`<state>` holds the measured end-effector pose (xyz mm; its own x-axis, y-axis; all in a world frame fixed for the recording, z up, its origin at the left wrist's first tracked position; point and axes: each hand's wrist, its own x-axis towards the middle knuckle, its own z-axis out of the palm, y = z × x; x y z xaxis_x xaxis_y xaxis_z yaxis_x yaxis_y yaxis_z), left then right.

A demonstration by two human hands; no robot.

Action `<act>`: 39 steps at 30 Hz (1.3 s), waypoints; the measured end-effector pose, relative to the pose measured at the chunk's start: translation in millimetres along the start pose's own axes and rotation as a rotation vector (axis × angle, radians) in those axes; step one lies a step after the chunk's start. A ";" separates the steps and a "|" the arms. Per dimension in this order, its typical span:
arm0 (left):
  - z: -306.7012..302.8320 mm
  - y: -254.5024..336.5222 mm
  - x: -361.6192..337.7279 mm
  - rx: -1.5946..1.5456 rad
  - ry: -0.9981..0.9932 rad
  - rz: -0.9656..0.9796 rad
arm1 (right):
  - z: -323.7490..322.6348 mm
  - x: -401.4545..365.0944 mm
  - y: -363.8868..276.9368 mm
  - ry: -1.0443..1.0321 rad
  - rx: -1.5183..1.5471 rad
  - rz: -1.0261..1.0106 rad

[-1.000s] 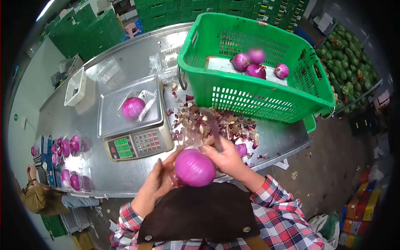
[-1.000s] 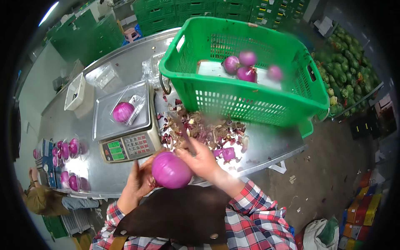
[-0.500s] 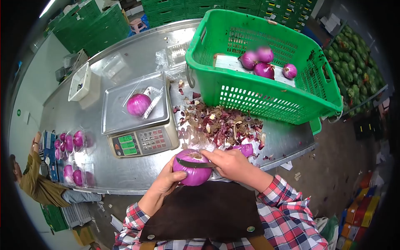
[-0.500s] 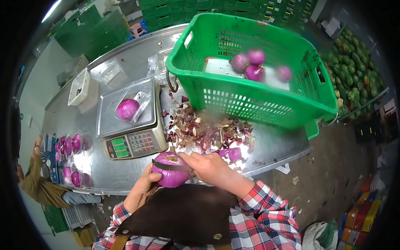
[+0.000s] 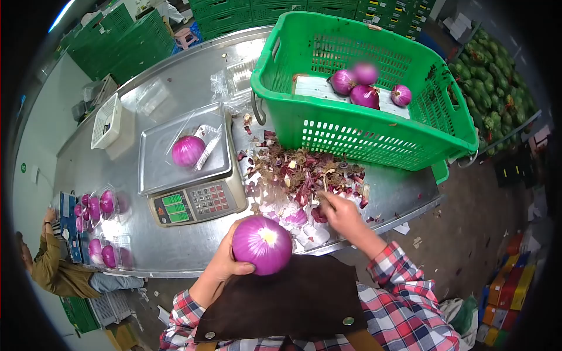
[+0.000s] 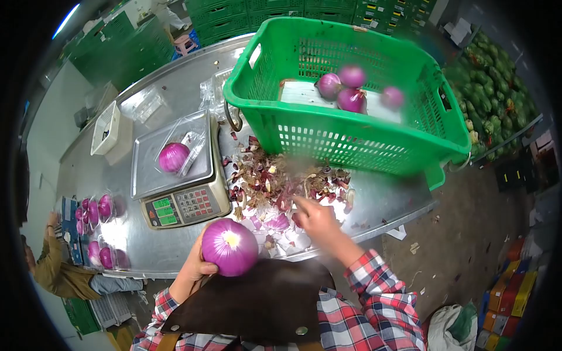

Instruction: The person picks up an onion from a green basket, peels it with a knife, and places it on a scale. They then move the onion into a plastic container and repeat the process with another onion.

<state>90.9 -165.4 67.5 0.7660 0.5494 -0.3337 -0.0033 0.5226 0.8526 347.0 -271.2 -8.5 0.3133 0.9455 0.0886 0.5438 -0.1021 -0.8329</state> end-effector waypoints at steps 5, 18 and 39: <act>0.8 -6.0 17.8 0.470 -0.163 0.469 | 12.1 -2.6 -53.9 -0.594 1.063 0.507; -15.8 -27.5 16.7 -0.376 0.043 0.028 | 8.2 12.1 -73.3 -0.121 -0.122 -0.415; -26.5 3.6 17.9 0.061 -0.097 0.139 | -3.6 8.2 -69.8 -0.182 0.310 -0.017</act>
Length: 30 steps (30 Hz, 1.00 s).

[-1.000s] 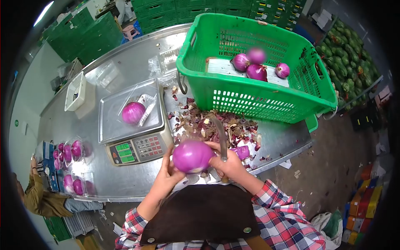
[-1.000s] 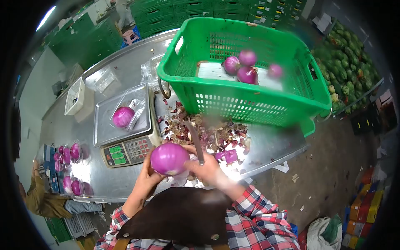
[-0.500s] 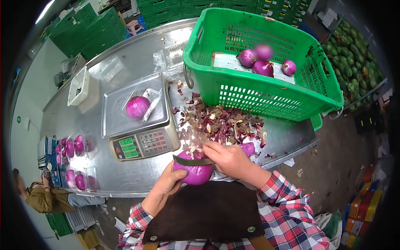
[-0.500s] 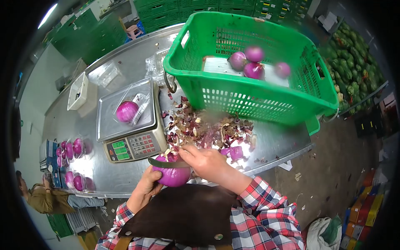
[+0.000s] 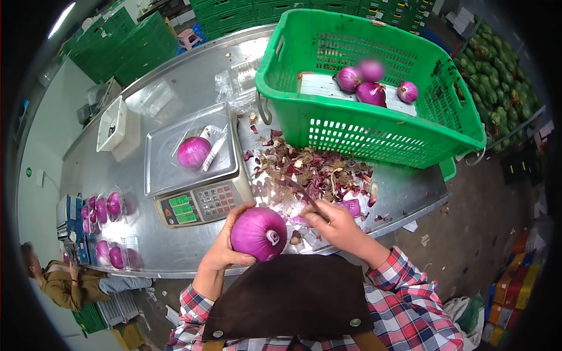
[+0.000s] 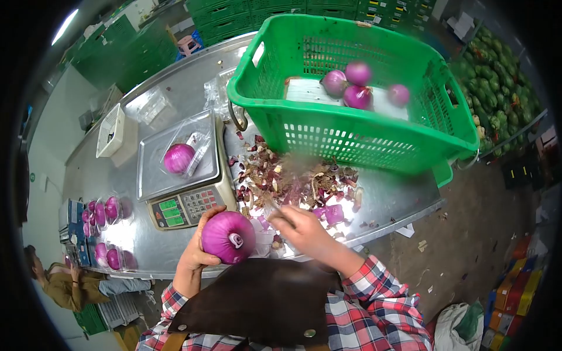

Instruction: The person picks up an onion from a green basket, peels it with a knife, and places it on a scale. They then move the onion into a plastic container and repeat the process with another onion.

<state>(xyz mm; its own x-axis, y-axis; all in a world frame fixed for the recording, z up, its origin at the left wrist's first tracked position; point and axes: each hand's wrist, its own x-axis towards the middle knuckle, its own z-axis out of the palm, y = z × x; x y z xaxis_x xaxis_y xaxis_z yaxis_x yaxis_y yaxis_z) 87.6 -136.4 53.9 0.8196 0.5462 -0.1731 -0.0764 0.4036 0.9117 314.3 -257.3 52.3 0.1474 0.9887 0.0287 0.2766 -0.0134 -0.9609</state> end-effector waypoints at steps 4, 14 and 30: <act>-0.7 2.5 -1.6 0.222 0.040 0.015 | 16.9 11.6 -36.6 0.028 0.003 -0.235; 1.5 6.3 -4.5 0.288 -0.003 0.011 | 27.0 14.2 -31.3 -0.049 0.012 -0.182; -11.7 -28.1 -8.1 -0.711 -0.018 -0.011 | 11.1 2.4 2.3 -0.129 0.433 0.270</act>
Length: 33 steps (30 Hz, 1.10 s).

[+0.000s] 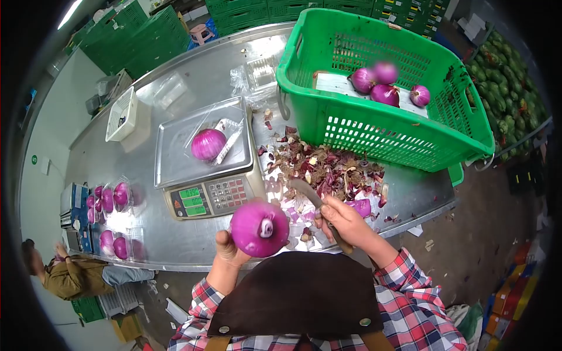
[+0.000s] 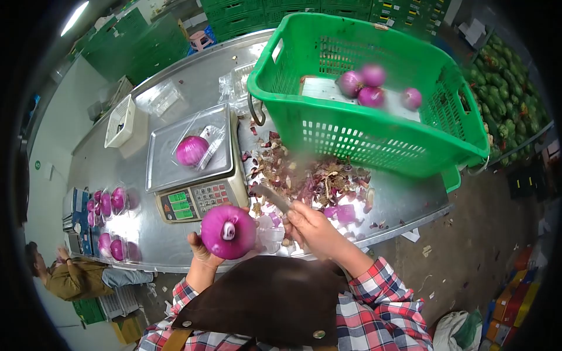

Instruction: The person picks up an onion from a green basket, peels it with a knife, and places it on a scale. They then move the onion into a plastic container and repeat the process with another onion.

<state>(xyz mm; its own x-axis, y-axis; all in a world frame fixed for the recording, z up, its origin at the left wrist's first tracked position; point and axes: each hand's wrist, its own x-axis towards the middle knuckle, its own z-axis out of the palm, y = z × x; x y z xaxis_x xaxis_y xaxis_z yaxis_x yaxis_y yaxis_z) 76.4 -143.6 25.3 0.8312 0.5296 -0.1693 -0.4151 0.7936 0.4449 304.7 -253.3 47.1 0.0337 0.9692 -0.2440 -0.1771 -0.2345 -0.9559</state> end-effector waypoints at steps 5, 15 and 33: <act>11.0 8.9 6.0 0.148 -0.073 0.022 | 0.5 -0.6 -13.0 -0.121 0.082 0.019; 17.5 -3.0 9.2 -0.217 0.055 -0.048 | 20.3 23.4 -27.0 -0.080 -0.266 -0.112; 16.2 -2.5 12.1 -0.200 0.194 -0.093 | 28.3 23.3 -25.7 -0.001 -0.741 -0.394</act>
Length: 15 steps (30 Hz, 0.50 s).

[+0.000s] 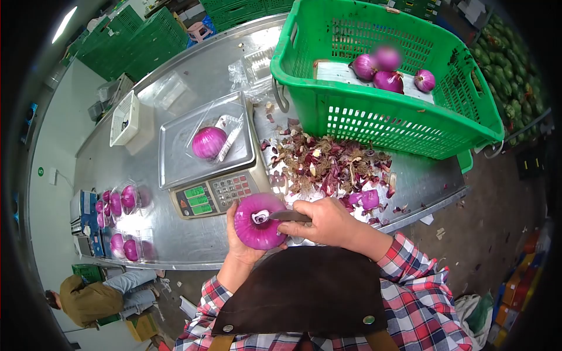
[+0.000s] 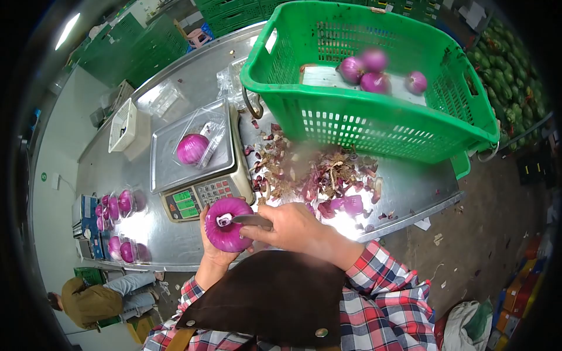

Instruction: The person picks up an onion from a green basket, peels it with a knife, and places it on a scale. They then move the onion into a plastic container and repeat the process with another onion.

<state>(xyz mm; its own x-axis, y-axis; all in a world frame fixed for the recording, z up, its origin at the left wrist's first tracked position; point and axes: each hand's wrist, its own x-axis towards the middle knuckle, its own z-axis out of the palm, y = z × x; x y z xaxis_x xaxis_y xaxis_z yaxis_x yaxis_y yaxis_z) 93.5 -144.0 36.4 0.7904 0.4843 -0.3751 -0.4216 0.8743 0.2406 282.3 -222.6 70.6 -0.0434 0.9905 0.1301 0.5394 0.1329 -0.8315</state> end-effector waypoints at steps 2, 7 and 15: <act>-0.9 0.0 0.8 0.033 -0.020 0.001 | 4.1 -0.5 2.8 0.089 -0.042 -0.037; 5.5 -3.1 -5.1 0.209 -0.055 0.094 | -1.2 2.8 0.4 0.111 -0.022 0.133; 19.6 -6.7 3.2 0.175 0.166 0.245 | 4.6 -7.3 -11.8 0.250 -0.115 -0.434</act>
<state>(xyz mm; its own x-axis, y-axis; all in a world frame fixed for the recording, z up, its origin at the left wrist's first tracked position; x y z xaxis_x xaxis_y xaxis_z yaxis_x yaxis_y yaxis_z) 107.6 -148.9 51.1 0.5858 0.6906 -0.4241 -0.4959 0.7193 0.4864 272.3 -231.2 77.0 -0.0889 0.8045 0.5872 0.6059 0.5117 -0.6092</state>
